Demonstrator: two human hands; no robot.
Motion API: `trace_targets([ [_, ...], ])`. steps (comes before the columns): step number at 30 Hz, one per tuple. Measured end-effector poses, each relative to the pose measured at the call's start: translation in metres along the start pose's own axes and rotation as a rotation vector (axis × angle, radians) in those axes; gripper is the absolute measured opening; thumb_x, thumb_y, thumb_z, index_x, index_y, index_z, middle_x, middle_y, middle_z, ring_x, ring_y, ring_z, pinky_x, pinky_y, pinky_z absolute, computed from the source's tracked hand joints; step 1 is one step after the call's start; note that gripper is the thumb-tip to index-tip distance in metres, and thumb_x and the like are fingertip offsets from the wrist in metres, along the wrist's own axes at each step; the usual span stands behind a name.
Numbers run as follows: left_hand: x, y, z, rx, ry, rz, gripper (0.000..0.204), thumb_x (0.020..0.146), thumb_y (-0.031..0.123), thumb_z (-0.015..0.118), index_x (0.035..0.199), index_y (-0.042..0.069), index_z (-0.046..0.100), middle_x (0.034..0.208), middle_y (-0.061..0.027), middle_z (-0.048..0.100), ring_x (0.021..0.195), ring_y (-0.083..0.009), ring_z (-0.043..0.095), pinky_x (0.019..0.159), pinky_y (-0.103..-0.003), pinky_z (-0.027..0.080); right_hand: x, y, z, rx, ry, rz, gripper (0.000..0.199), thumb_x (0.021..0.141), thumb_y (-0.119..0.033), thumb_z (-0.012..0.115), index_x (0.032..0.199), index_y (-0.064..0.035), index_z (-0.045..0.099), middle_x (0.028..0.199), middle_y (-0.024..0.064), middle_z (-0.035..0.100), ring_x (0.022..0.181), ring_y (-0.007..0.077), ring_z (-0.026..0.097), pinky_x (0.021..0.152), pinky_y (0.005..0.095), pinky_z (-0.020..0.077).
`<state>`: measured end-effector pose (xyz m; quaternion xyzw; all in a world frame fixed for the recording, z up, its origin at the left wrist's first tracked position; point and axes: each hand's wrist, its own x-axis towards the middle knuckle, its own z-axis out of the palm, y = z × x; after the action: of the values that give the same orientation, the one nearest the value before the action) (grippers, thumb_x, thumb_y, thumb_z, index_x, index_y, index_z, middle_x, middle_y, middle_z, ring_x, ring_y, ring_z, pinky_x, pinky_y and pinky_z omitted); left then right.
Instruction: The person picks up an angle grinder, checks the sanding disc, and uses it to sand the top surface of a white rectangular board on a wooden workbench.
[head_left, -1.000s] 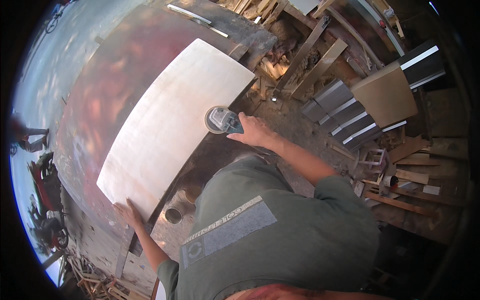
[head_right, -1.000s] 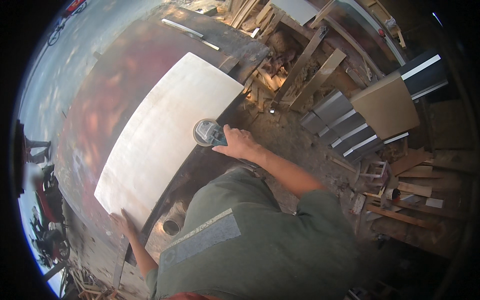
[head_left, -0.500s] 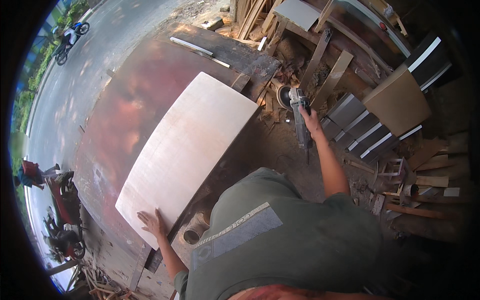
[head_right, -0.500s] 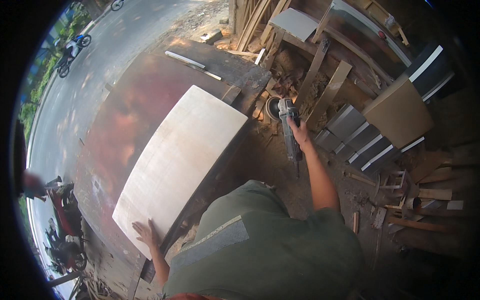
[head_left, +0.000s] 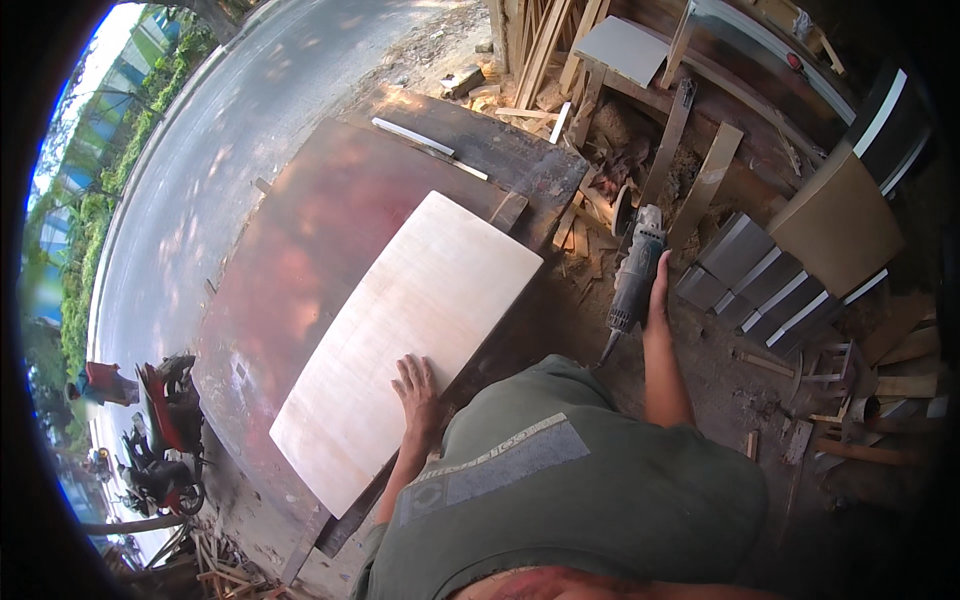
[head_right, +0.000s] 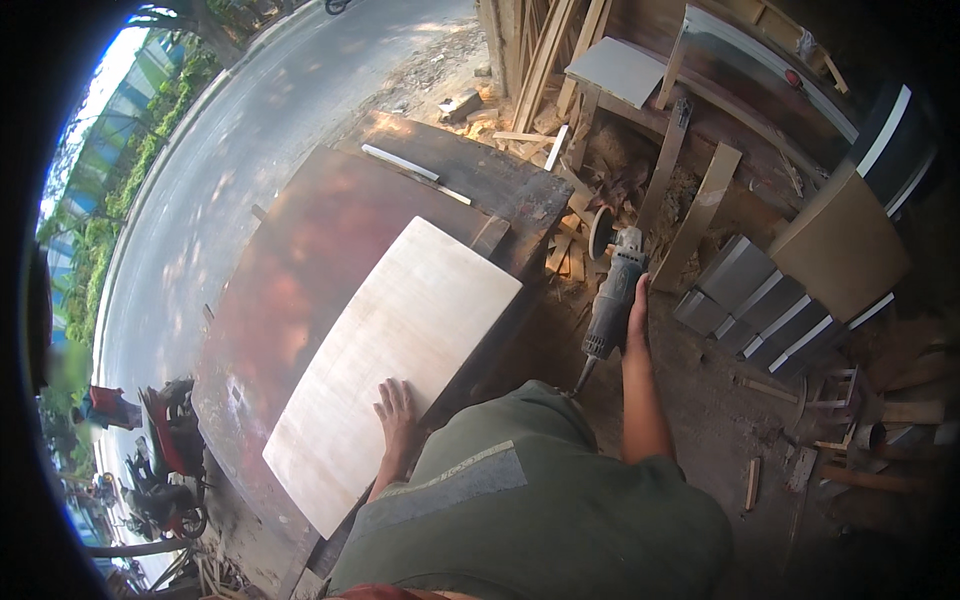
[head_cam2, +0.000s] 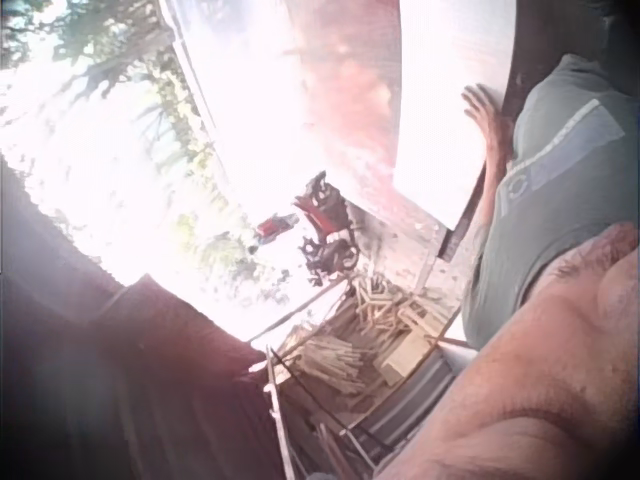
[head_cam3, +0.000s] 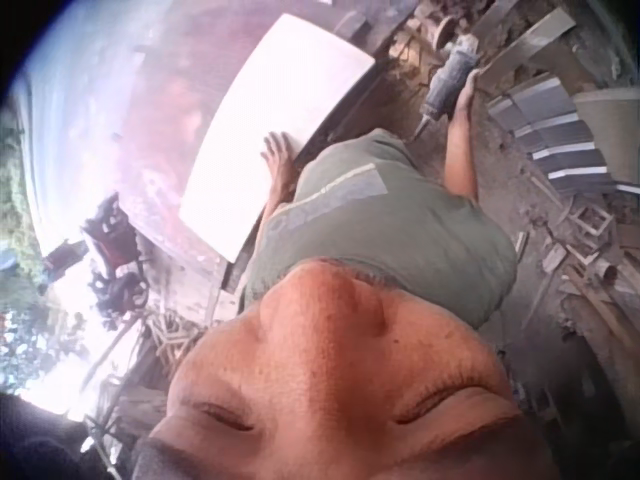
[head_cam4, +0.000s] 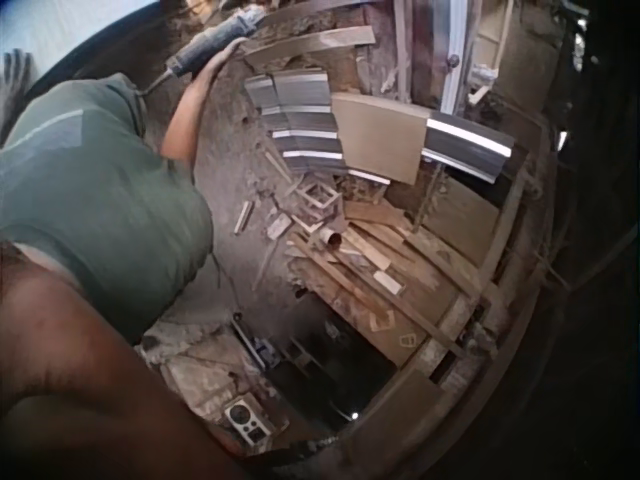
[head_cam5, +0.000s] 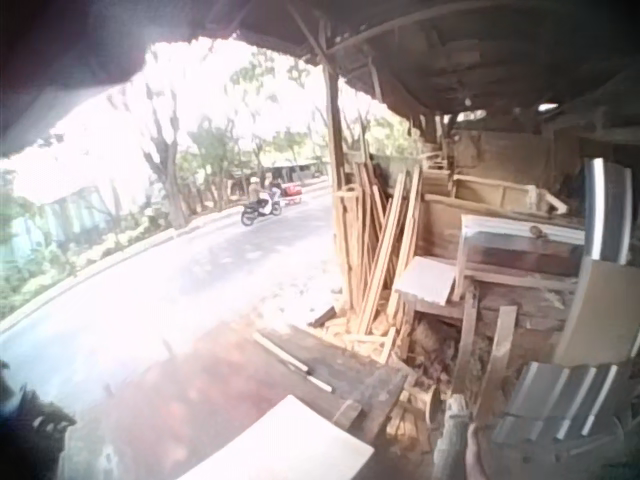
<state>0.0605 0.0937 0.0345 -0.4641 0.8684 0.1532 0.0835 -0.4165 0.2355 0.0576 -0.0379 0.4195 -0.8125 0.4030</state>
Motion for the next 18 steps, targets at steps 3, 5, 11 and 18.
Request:
trace_targets([
  [3, -0.012, 0.007, -0.016, -0.001, 0.024, 0.027, 0.093, 0.086, 0.023, 0.075, 0.159, -0.005, 0.025, 0.166, -0.0344, 0.016, 0.155, -0.052, 0.01, 0.121, -0.068, 0.018, 0.018, 0.0, 0.005, 0.134, -0.105, -0.003, 0.076, 0.099, -0.071, 0.048, 0.126, -0.0008, 0.056, 0.092, 0.0112, 0.064, 0.074, 0.0241, 0.065, 0.07, 0.0377, 0.0573],
  [5, -0.017, -0.001, -0.053, -0.049, 0.006, 0.039, 0.087, 0.086, 0.02, 0.073, 0.156, -0.007, 0.029, 0.163, -0.0352, 0.023, 0.154, -0.0511, 0.017, 0.122, -0.064, 0.022, 0.036, -0.001, 0.005, 0.252, -0.196, 0.014, 0.072, 0.1, -0.066, 0.05, 0.127, -0.0001, 0.055, 0.094, 0.011, 0.062, 0.078, 0.0247, 0.063, 0.074, 0.0385, 0.0568],
  [11, -0.015, -0.074, -0.206, -0.136, 0.388, -0.023, 0.031, 0.089, 0.01, 0.067, 0.12, 0.007, 0.07, 0.101, -0.0207, 0.074, 0.094, -0.0386, 0.073, 0.079, -0.047, 0.057, 0.143, 0.037, 0.049, 0.627, -0.415, 0.271, 0.07, 0.091, -0.064, 0.065, 0.114, 0.0015, 0.054, 0.097, 0.016, 0.058, 0.087, 0.0287, 0.061, 0.08, 0.041, 0.056],
  [18, 0.076, -0.12, -0.263, 0.148, 0.716, -0.101, 0.038, 0.091, 0.042, 0.076, 0.085, 0.007, 0.06, 0.078, -0.0164, 0.067, 0.074, -0.0409, 0.067, 0.064, -0.05, 0.049, 0.276, 0.128, 0.097, 1.05, -0.48, 0.58, 0.088, 0.074, -0.062, 0.085, 0.117, 0.0056, 0.049, 0.102, 0.0179, 0.055, 0.092, 0.0295, 0.059, 0.085, 0.0402, 0.0548],
])
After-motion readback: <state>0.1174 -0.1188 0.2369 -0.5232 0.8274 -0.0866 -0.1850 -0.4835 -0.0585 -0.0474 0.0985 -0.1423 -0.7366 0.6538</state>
